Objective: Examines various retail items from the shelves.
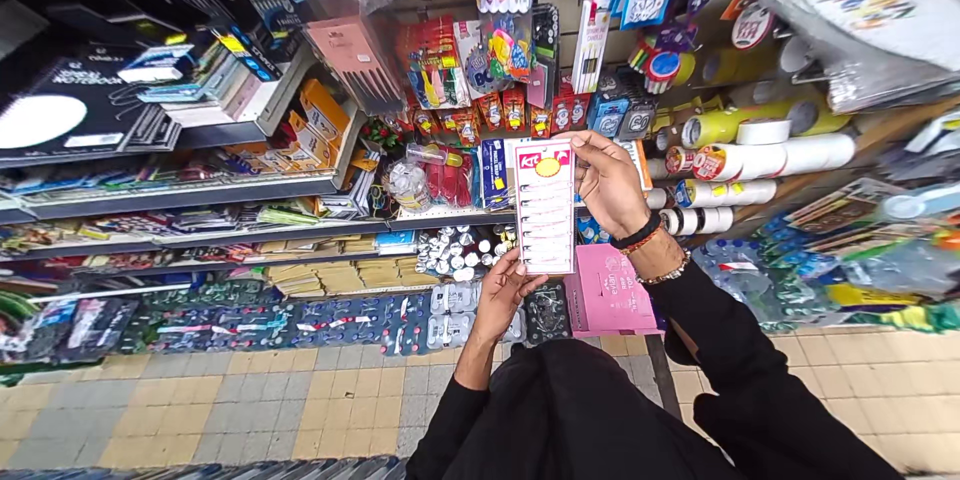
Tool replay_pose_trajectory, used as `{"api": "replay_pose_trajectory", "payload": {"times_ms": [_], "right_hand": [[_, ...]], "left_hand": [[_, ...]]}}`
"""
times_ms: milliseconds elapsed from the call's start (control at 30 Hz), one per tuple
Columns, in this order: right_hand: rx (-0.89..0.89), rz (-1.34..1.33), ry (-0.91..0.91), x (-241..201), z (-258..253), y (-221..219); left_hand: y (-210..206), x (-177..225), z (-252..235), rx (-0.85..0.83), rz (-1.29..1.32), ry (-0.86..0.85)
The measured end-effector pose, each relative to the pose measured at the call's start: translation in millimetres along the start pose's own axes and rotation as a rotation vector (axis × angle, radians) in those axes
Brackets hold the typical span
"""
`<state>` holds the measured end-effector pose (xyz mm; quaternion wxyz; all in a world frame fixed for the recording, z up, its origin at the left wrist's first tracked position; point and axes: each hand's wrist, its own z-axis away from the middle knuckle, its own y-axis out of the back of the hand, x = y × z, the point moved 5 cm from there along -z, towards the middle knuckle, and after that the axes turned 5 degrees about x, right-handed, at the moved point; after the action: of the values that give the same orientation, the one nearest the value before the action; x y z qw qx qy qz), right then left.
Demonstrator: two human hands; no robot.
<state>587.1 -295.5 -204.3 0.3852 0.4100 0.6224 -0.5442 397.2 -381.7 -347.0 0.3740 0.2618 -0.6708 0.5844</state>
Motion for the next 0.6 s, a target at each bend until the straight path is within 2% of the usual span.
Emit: {"api": "replay_pose_trajectory", "payload": {"times_ms": [333, 600], "right_hand": [[0.004, -0.039, -0.018, 5.1, -4.4, -2.2], [-0.029, -0.069, -0.022, 27.2, -9.0, -7.9]], "left_hand": [[1.1, -0.5, -3.2, 0.012, 0.005, 0.0], [-3.4, 0.9, -9.8, -0.026, 0.041, 0.005]]}}
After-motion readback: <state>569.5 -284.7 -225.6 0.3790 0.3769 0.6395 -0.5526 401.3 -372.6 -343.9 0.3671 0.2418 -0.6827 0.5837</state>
